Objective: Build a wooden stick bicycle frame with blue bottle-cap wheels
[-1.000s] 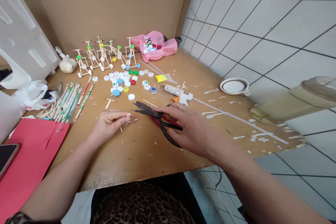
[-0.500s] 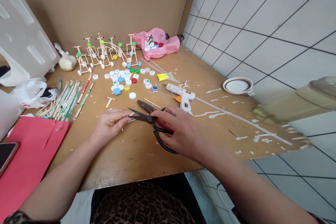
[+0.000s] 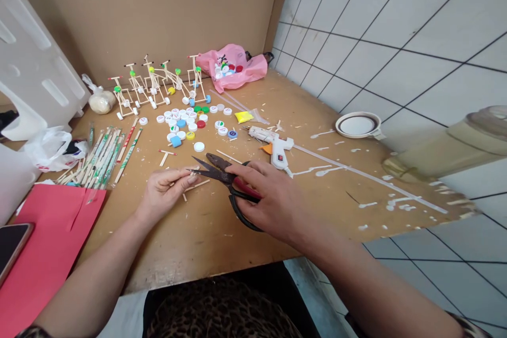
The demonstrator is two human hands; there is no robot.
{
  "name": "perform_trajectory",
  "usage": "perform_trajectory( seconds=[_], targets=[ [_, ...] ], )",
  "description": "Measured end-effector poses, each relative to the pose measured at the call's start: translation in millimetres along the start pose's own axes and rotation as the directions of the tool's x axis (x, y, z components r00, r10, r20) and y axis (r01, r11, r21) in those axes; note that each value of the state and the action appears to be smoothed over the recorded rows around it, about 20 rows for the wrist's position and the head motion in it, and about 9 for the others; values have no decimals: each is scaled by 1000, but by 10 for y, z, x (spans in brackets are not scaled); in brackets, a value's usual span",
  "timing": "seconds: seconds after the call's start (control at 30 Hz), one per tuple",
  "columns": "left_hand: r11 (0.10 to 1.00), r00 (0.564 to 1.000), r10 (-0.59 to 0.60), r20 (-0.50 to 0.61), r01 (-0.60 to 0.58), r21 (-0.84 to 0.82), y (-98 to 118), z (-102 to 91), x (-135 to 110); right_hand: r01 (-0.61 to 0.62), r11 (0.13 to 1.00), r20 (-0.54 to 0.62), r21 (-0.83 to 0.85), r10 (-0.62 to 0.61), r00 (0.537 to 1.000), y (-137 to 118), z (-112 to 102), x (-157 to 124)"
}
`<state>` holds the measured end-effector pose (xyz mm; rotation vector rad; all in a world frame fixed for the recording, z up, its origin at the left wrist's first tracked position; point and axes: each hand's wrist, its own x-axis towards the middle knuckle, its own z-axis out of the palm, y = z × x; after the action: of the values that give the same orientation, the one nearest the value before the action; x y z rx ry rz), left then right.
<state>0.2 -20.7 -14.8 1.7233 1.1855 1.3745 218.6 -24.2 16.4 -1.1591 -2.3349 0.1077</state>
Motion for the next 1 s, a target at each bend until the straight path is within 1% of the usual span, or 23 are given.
perform_trajectory(
  seconds=[0.1,0.2,0.3,0.37,0.47,0.53,0.7,0.9,1.0],
  targets=[
    [1000,998,-2,-68,3,15,-16,9,-3,-2,999,-6,39,2,1000,-20,33,-26],
    [999,995,39,-93,-36,36,-11,16,-1,-34,998,23,60,33,999,-28,65,-38],
    [994,992,92,-90,-86,70,6,19,-1,-67,995,41,69,65,997,-28,83,-35],
    [989,990,116,-81,-108,99,19,19,-4,-65,996,43,64,62,997,-31,88,-32],
    [982,988,133,-74,-121,145,23,20,-18,-56,997,25,48,55,998,-46,92,-31],
    [983,990,120,-74,-108,151,10,25,-31,-52,998,8,45,52,999,-60,93,-30],
    [1000,996,10,-86,-12,-25,-48,56,-51,-49,997,-7,51,50,999,-90,98,-11],
    [992,995,-38,-87,27,-123,-75,78,-45,-59,997,17,45,59,998,-112,97,16],
    [985,995,-58,-77,45,-167,-76,83,-44,-72,995,27,70,71,997,-125,89,25]
  ],
)
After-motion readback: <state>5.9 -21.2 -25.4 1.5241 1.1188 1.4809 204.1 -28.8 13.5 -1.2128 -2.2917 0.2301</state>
